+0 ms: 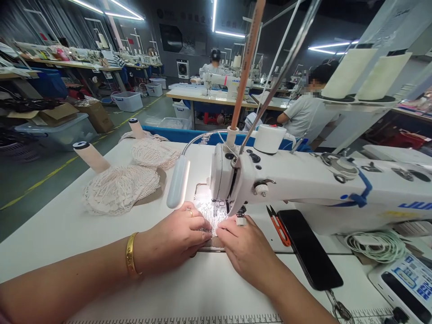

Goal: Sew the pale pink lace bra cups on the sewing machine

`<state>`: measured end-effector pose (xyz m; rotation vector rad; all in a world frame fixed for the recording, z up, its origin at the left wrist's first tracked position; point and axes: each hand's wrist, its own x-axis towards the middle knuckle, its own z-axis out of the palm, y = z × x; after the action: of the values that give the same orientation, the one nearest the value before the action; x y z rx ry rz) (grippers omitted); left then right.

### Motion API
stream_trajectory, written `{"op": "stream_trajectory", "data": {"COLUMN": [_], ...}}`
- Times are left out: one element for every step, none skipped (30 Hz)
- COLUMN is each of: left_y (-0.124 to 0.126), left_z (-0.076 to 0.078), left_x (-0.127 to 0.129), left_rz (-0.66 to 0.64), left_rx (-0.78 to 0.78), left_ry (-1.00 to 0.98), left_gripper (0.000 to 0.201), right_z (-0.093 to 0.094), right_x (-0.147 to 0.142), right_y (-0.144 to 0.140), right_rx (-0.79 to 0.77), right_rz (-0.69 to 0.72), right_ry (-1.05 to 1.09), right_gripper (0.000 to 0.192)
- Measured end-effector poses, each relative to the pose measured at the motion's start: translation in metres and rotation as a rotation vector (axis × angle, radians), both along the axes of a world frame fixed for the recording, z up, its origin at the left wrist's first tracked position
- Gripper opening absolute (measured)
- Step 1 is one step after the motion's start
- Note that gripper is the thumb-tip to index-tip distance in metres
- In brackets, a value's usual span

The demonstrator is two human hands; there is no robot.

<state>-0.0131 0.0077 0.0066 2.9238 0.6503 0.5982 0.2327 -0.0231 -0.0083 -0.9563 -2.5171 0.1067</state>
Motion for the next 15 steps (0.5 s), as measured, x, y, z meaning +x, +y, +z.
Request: {"op": "stream_trajectory", "data": {"left_y": [0.000,0.000,0.000,0.000,0.000,0.000,0.000,0.001,0.001,0.002,0.003,0.005,0.006,0.008,0.010], "left_z": [-0.001,-0.003,-0.004,-0.005,-0.006,-0.006,-0.006,-0.006,-0.006,-0.006,-0.005,-0.005,-0.005,-0.005,-0.005], "left_x": [0.000,0.000,0.000,0.001,0.001,0.001,0.002,0.002,0.002,0.003,0.003,0.003,0.004,0.004,0.004], "left_rz": [-0.002,-0.006,-0.009,-0.013,-0.015,-0.016,-0.013,-0.009,-0.003,0.004,0.012,0.018,0.022,0.026,0.032], "left_rx": [0.009,0.020,0.030,0.038,0.044,0.045,0.041,0.035,0.026,0.019,0.018,0.024,0.036,0.051,0.064], "left_ry": [-0.003,-0.007,-0.010,-0.014,-0.018,-0.021,-0.024,-0.025,-0.026,-0.025,-0.024,-0.022,-0.021,-0.021,-0.025], "left_gripper": [0.015,0.015,0.016,0.017,0.018,0.019,0.019,0.018,0.017,0.017,0.017,0.019,0.021,0.023,0.025], "right_z": [0.000,-0.001,-0.001,-0.001,-0.001,-0.001,-0.002,-0.002,-0.003,-0.004,-0.005,-0.006,-0.007,-0.009,-0.010], "right_x": [0.000,0.000,0.000,0.000,-0.001,-0.001,-0.001,-0.001,-0.002,-0.002,-0.002,-0.002,-0.001,-0.001,-0.001], "right_y": [0.000,0.000,0.000,0.000,0.001,0.001,0.001,0.001,0.001,0.002,0.002,0.003,0.003,0.004,0.005], "right_rx": [0.002,0.005,0.007,0.008,0.011,0.016,0.021,0.026,0.030,0.037,0.042,0.050,0.060,0.070,0.076], "right_rz": [-0.006,-0.009,-0.012,-0.014,-0.017,-0.019,-0.024,-0.034,-0.049,-0.065,-0.081,-0.094,-0.106,-0.117,-0.132], "right_ry": [-0.005,-0.006,-0.006,-0.004,0.000,0.002,0.003,0.004,0.004,0.004,0.000,-0.005,-0.011,-0.019,-0.027], "right_gripper": [0.035,0.036,0.037,0.037,0.037,0.037,0.037,0.037,0.037,0.038,0.038,0.038,0.039,0.040,0.042]}}
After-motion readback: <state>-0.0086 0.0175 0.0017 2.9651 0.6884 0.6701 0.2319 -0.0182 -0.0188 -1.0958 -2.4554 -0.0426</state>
